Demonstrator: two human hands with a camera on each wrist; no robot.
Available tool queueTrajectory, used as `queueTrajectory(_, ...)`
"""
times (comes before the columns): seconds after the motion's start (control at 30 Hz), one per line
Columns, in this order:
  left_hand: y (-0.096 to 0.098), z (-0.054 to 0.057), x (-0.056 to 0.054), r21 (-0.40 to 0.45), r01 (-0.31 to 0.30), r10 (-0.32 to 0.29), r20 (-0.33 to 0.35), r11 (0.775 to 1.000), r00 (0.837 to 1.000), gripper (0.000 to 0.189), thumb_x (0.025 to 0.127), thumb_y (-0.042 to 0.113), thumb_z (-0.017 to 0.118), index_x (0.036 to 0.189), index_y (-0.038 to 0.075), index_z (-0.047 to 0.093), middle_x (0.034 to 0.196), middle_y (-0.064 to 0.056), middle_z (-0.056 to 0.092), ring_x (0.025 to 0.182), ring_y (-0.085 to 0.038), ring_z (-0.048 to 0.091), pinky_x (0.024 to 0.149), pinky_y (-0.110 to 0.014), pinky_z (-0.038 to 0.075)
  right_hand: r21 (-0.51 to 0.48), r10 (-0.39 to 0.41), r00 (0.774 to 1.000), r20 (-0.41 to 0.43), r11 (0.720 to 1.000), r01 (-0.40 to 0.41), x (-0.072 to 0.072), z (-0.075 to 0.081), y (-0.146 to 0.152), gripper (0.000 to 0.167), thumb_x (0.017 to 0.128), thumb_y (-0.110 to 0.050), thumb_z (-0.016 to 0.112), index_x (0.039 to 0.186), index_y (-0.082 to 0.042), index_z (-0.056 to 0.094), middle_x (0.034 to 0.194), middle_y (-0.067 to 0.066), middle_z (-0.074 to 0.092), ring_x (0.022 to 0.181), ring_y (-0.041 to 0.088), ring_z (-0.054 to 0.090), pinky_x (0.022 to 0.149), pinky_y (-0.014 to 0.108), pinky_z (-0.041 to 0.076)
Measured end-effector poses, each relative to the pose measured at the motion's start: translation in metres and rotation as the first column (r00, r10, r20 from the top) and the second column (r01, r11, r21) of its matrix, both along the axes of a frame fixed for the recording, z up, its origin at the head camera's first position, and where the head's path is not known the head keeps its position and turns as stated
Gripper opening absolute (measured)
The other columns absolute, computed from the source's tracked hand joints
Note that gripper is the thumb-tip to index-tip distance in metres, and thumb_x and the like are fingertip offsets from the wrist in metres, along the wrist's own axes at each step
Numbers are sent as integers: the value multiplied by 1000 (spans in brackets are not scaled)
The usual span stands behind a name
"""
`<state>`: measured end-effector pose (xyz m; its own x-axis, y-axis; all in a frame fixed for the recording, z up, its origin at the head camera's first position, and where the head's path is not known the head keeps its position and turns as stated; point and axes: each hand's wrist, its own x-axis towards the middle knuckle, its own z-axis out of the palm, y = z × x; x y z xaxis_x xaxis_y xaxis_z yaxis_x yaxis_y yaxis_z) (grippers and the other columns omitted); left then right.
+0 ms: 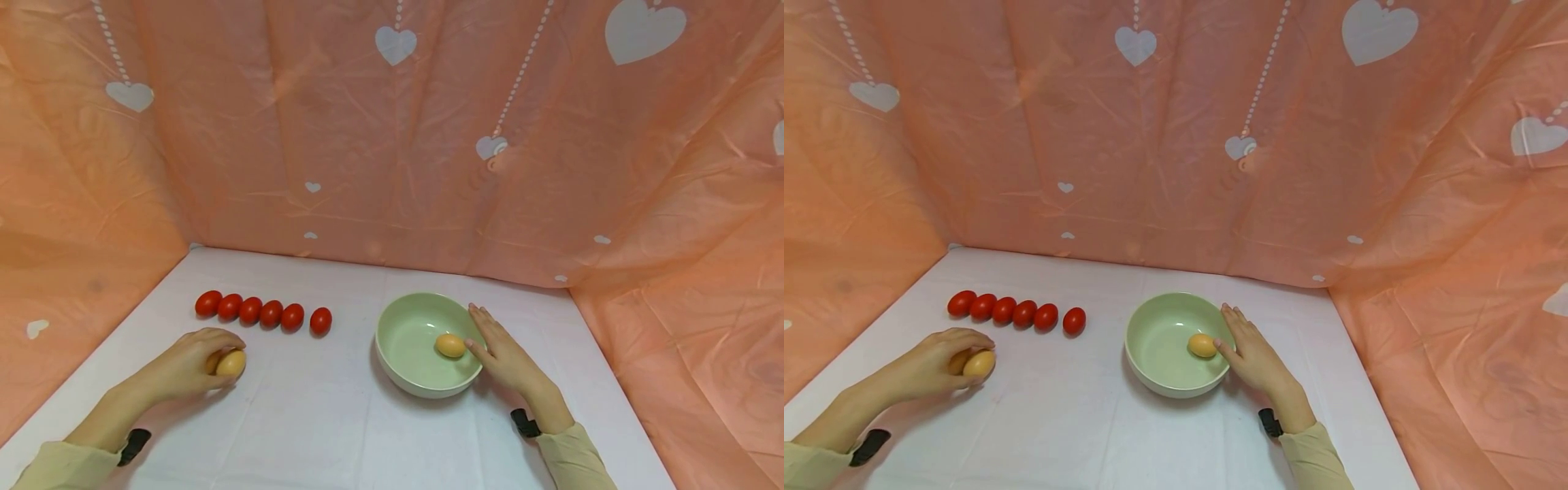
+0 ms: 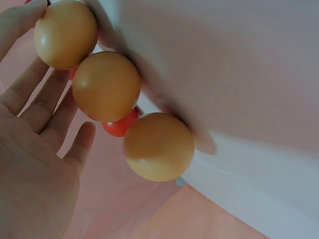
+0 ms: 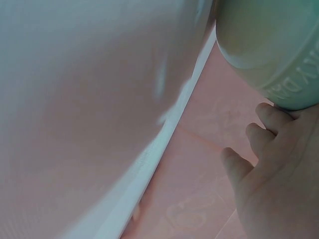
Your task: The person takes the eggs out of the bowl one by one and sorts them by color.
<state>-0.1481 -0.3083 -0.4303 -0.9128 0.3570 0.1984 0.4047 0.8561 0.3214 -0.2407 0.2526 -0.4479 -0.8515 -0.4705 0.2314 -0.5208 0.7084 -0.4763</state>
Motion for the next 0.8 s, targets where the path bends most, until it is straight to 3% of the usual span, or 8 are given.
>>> queueTrajectory(0.17, 8, 2, -1, 14, -5, 5, 6, 1000, 1000, 50, 74, 24, 94, 118, 14, 73, 118, -2, 70, 112, -32, 62, 95, -59, 52, 3, 0, 1000, 3, 1000, 0, 1, -1, 1, 70, 108, -35, 54, 163, 1, 26, 168, 20, 27, 155, 44, 21, 122, 64, 20)
queueTrajectory(0.47, 33, 0, -9, 92, 39, -33, -72, 995, 997, 42, 85, 19, 87, 123, 11, 72, 122, -1, 71, 115, -30, 65, 97, -56, 54, 6, 5, 1000, -4, 1000, -5, -1, -3, 1, 71, 108, -35, 54, 162, 1, 26, 168, 21, 27, 155, 44, 21, 123, 64, 20)
queueTrajectory(0.63, 53, 4, -16, 169, 38, -32, -39, 985, 999, 41, 90, 15, 81, 129, 10, 69, 130, -6, 67, 124, -36, 60, 104, -61, 48, 13, 4, 1000, -9, 1000, -4, -1, -3, 1, 71, 108, -35, 54, 162, 1, 26, 168, 20, 27, 155, 44, 22, 123, 64, 20)
queueTrajectory(0.8, 76, 9, -27, 249, 41, -35, -27, 968, 999, 43, 93, 13, 79, 133, 10, 66, 132, -5, 65, 125, -32, 60, 105, -57, 49, 9, 6, 1000, -9, 1000, -6, -2, -2, 2, 71, 108, -35, 54, 162, 1, 26, 168, 20, 27, 155, 45, 22, 123, 64, 20)
